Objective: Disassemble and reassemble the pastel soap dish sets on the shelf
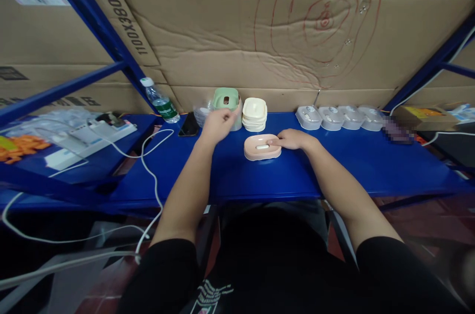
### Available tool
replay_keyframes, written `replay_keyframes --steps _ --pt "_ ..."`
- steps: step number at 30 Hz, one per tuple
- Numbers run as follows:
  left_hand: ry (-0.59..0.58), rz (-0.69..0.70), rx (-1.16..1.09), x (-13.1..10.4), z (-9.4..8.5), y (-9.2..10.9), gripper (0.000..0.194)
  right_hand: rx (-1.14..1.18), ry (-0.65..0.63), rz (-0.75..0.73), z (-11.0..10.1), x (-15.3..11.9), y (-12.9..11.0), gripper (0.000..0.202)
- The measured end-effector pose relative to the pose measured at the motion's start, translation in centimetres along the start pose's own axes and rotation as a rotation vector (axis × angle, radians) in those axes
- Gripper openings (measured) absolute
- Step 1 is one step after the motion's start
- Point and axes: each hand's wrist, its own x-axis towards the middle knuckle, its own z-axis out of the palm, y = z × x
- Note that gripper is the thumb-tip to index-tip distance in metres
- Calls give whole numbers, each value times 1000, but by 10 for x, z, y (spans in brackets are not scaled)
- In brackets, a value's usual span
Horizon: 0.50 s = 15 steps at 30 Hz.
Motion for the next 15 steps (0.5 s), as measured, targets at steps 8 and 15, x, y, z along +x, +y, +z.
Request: replay_keyframes --steps 8,15 --pt "478 -167 325 10 -17 -44 29 32 15 -5 2 2 1 79" --pt "295 -359 286 14 -6 -66 47 20 25 -15 3 3 2 76"
